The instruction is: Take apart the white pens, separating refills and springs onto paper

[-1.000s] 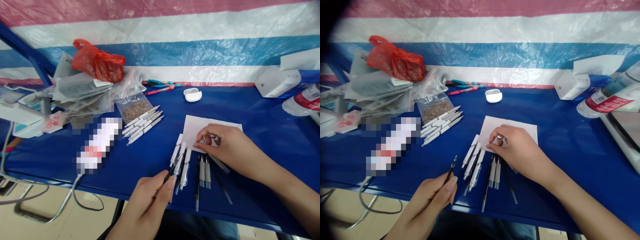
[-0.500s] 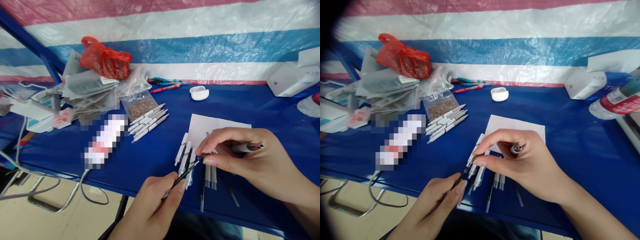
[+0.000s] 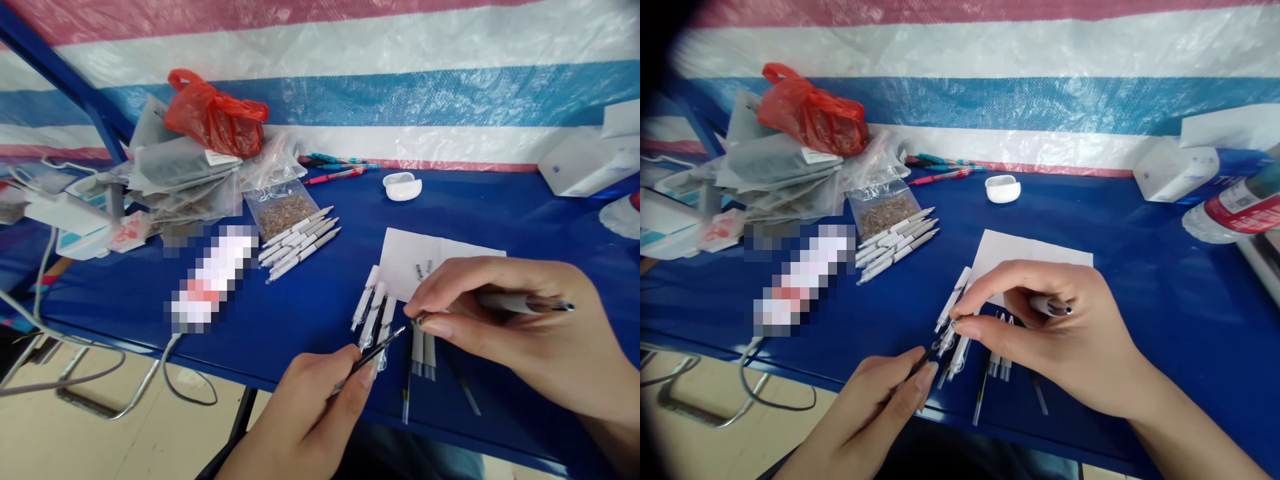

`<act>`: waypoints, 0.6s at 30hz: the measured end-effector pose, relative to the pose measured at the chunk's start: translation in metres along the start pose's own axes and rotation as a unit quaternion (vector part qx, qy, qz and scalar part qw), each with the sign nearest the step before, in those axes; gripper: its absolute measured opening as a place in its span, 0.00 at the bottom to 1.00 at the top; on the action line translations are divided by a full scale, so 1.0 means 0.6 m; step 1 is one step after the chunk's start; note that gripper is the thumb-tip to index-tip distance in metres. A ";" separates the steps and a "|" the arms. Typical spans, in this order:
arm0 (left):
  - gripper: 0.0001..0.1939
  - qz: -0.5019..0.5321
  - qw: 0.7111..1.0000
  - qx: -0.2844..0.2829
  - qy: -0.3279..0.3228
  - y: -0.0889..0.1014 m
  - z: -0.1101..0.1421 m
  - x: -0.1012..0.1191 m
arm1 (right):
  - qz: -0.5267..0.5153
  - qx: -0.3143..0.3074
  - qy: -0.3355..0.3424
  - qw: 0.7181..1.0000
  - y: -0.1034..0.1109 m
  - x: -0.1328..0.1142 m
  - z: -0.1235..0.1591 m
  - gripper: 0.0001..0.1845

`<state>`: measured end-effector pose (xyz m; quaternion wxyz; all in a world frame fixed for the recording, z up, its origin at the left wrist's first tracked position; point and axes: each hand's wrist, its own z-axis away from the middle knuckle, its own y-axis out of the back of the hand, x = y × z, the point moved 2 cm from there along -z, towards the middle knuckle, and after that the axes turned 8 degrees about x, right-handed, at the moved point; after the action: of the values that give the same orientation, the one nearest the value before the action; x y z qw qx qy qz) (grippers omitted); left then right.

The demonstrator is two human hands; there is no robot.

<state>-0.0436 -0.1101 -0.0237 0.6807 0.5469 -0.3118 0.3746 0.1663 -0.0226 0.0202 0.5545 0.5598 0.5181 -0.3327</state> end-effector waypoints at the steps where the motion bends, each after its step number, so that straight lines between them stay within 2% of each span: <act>1: 0.18 -0.002 1.000 -0.001 -0.002 0.000 -0.001 0.001 | 0.000 -0.007 0.000 1.000 -0.001 0.000 0.000 0.07; 7: 0.23 0.001 0.999 -0.037 -0.033 0.000 -0.006 0.012 | -0.011 -0.096 -0.009 0.995 -0.025 0.004 0.004 0.08; 10: 0.22 0.006 1.000 -0.020 -0.019 -0.001 -0.005 0.011 | -0.015 -0.127 -0.018 0.992 -0.034 0.007 0.009 0.06; 14: 0.21 0.009 1.000 0.006 0.012 -0.001 0.000 0.007 | -0.032 -0.088 -0.056 0.994 -0.021 0.017 0.011 0.13; 16: 0.21 0.009 1.000 0.007 0.018 -0.002 0.001 0.007 | -0.082 -0.054 -0.075 0.992 -0.011 0.023 0.008 0.11; 18: 0.21 0.011 1.000 0.004 0.015 -0.002 0.001 0.007 | -0.134 -0.022 -0.070 0.988 -0.002 0.026 0.005 0.16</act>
<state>-0.0404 -0.1101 -0.0206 0.6793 0.5402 -0.3059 0.3912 0.1694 -0.0222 0.0044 0.5520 0.4488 0.5552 -0.4309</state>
